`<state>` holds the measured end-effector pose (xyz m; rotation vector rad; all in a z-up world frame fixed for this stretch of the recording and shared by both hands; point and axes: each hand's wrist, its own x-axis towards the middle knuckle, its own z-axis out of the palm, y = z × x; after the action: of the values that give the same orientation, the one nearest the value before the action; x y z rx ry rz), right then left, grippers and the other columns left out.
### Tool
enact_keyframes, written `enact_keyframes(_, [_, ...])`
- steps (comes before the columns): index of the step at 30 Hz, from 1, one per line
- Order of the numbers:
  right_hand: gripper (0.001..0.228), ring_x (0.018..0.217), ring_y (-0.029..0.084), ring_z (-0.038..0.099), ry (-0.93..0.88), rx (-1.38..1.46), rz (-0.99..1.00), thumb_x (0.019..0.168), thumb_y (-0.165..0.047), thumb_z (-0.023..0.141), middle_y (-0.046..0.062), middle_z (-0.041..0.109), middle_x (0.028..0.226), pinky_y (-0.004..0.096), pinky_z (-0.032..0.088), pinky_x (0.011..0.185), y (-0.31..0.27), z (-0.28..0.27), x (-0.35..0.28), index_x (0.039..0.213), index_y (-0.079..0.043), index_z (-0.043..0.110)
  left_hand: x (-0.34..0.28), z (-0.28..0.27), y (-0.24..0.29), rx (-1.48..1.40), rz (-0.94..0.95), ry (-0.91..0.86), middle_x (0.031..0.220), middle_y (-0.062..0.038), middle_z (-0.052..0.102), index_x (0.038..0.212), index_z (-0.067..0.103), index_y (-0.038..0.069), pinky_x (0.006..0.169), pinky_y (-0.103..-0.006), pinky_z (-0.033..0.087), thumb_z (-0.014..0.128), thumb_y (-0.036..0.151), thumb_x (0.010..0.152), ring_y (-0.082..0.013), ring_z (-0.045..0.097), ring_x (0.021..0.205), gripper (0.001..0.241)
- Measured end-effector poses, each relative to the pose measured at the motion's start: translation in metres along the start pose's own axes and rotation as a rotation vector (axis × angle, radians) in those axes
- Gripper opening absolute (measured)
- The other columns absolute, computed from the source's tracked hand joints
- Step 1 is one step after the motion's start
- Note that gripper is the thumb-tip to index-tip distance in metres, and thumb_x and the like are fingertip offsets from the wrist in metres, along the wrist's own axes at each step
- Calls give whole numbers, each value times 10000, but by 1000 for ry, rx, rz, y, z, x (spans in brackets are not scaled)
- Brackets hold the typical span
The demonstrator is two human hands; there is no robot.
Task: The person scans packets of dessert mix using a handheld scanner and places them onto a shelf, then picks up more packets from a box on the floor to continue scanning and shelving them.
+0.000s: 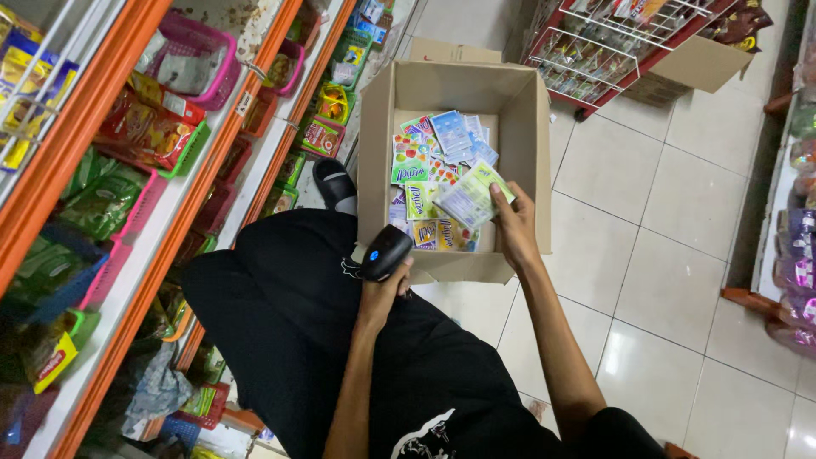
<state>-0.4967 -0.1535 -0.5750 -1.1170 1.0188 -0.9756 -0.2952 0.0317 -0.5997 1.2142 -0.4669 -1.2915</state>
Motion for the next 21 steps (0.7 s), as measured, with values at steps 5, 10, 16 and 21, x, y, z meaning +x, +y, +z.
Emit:
enact_keyframes(5, [352, 779, 65, 560, -31, -100, 40, 1092, -353, 624, 7, 612, 855, 257, 518, 748, -24, 4, -5, 995, -15, 621, -32, 24, 51, 471, 372, 3, 877, -119, 735, 1059, 691, -10, 686, -330, 564, 760, 79, 866, -221, 724, 795, 223])
enact_keyframes(10, [350, 813, 63, 617, -84, -166, 35, 1079, -355, 533, 22, 679, 901, 261, 551, 763, -42, 19, -12, 1049, -22, 641, -45, 38, 102, 639, 242, 49, 901, -199, 765, 1078, 663, -4, 708, -378, 599, 721, 42, 827, -301, 792, 852, 262])
enact_keyframes(16, [377, 806, 87, 631, -127, -243, 23, 1108, -336, 528, 70, 697, 904, 281, 551, 761, -33, 31, -10, 1060, 21, 639, -41, 24, 99, 681, 240, -54, 900, -192, 766, 1108, 679, 7, 723, -385, 593, 729, 52, 820, -309, 787, 875, 296])
enact_keyframes(21, [369, 904, 112, 661, -111, -86, 172, 1077, -305, 530, 73, 715, 1042, 297, 556, 825, -31, 51, -10, 1229, 15, 633, -35, 12, 83, 632, 498, -48, 1049, -181, 723, 1173, 640, -55, 831, -380, 572, 816, 46, 768, -326, 740, 949, 454])
